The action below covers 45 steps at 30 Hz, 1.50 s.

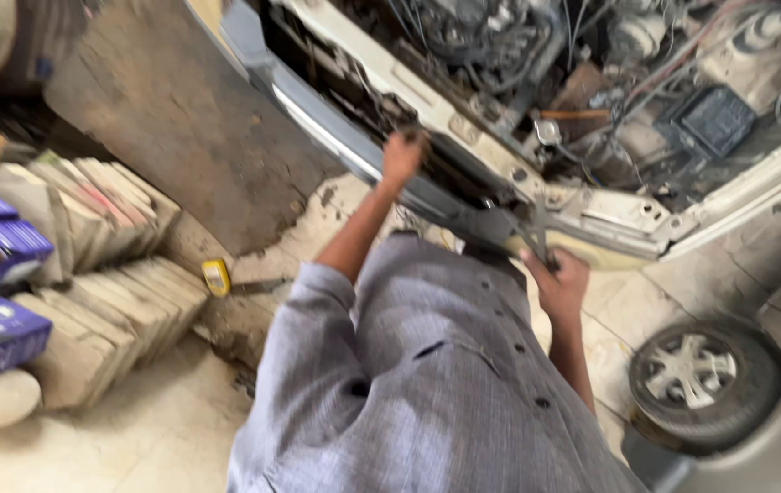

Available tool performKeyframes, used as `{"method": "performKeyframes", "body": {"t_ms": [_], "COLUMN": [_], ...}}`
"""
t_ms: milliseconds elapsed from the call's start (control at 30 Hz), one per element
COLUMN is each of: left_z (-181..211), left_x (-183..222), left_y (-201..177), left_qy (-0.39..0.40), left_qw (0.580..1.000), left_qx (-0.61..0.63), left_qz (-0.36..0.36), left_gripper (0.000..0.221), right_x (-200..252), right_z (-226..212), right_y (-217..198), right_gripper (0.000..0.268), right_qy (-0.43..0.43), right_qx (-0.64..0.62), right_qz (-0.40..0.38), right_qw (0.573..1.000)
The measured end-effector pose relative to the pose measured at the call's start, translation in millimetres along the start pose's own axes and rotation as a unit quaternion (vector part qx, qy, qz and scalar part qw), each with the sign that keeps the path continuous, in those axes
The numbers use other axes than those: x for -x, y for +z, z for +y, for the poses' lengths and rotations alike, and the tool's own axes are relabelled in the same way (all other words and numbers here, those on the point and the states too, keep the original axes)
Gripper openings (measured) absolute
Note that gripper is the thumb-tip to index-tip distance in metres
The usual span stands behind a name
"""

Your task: The person uses a ratchet and a long metal rod to work on components near the front headlight and inside the engine bay, then wipes a plastic container with a cloth before placing it back into the engine area.

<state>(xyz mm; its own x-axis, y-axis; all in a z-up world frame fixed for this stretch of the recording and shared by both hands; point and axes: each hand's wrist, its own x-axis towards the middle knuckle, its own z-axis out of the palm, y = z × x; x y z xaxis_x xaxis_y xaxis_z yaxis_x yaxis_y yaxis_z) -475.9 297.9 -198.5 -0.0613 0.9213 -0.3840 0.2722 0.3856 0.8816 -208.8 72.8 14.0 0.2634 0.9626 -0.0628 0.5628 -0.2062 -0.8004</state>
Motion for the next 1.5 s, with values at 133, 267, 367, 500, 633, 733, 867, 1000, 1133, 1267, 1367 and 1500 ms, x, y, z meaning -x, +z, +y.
{"method": "performKeyframes", "body": {"t_ms": [133, 267, 367, 500, 633, 733, 867, 1000, 1133, 1267, 1367, 1500], "left_z": [10, 58, 89, 106, 102, 92, 80, 79, 74, 78, 76, 66], "left_x": [40, 119, 167, 191, 218, 232, 251, 254, 241, 218, 196, 177], "left_y": [27, 33, 29, 13, -2, -13, -30, -58, -87, -121, -155, -204], "left_qy": [0.099, 0.308, 0.288, 0.275, 0.331, 0.291, 0.208, 0.167, 0.163, 0.175, 0.205, 0.210], "left_qw": [0.970, 0.879, 0.876, 0.884, 0.904, 0.934, 0.964, 0.979, 0.982, 0.973, 0.966, 0.959], "left_qx": [0.090, -0.059, -0.070, -0.180, -0.141, -0.114, -0.116, -0.112, -0.096, -0.142, -0.138, -0.147], "left_qz": [-0.202, -0.359, -0.381, -0.334, -0.232, -0.175, -0.119, -0.037, -0.021, -0.056, -0.075, -0.117], "left_gripper": [0.025, 0.058, 0.046, 0.028, 0.022, 0.026, 0.033, 0.039, 0.046, 0.046, 0.046, 0.039], "right_x": [6, -7, -12, -23, -30, -33, -36, -35, -32, -39, -39, -24], "right_z": [-16, -30, -39, -35, -43, -45, -34, -28, -27, -42, -59, -92], "right_y": [-2, 3, 6, 10, 8, 12, 34, 54, 66, 96, 126, 167], "right_gripper": [0.049, 0.049, 0.033, 0.047, 0.036, 0.037, 0.030, 0.029, 0.025, 0.020, 0.016, 0.023], "right_qy": [0.057, 0.020, -0.003, -0.026, -0.035, -0.096, -0.039, 0.072, 0.104, 0.126, 0.105, 0.070], "right_qx": [-0.062, -0.031, -0.048, 0.015, -0.046, -0.019, -0.127, -0.195, -0.196, -0.218, -0.339, -0.400], "right_qz": [-0.015, -0.069, -0.111, -0.136, -0.219, -0.249, -0.302, -0.334, -0.316, -0.248, -0.191, -0.146], "right_qw": [0.996, 0.997, 0.993, 0.990, 0.974, 0.963, 0.944, 0.919, 0.923, 0.935, 0.915, 0.902]}}
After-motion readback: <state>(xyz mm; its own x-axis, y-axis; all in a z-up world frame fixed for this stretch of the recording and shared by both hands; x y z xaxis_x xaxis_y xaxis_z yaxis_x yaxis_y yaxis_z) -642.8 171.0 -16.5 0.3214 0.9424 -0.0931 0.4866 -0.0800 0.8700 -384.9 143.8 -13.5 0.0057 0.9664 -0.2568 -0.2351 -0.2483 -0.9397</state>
